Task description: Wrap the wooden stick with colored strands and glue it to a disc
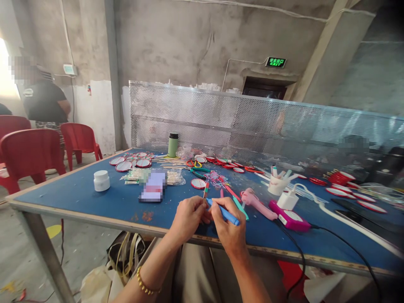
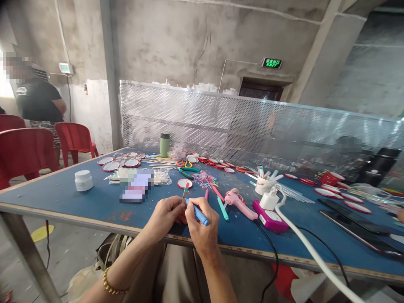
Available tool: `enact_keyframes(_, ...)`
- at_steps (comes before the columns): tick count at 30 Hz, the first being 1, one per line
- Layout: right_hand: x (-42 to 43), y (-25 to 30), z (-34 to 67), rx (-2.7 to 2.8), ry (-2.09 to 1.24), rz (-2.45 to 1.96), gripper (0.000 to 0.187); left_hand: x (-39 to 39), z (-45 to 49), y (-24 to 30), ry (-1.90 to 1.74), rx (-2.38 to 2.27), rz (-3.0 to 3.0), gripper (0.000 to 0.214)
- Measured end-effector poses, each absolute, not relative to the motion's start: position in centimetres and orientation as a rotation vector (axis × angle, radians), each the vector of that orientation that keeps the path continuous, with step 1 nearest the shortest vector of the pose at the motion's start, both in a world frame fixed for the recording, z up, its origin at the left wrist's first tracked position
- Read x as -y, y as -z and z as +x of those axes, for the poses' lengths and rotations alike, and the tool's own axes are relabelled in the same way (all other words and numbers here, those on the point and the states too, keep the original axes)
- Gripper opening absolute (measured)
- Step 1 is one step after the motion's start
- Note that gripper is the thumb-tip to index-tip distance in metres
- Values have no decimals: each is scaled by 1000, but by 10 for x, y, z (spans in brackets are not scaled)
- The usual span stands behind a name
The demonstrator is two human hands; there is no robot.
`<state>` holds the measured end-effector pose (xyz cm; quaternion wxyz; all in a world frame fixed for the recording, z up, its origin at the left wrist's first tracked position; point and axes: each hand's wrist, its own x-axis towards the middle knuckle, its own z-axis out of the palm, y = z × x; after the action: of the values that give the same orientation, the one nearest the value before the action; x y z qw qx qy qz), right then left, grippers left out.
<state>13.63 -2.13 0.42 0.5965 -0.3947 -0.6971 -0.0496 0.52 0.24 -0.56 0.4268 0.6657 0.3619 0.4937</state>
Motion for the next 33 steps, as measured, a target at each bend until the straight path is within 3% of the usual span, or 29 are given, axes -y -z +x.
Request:
enact_keyframes(25,23,-3,136,1594,167,-933,17,-2,5,4,-1219,-918,1668,21)
enact_keyframes(33,25,2,140,1550,-17,-900,11,-4,6,6,-1218,-875,1576,21)
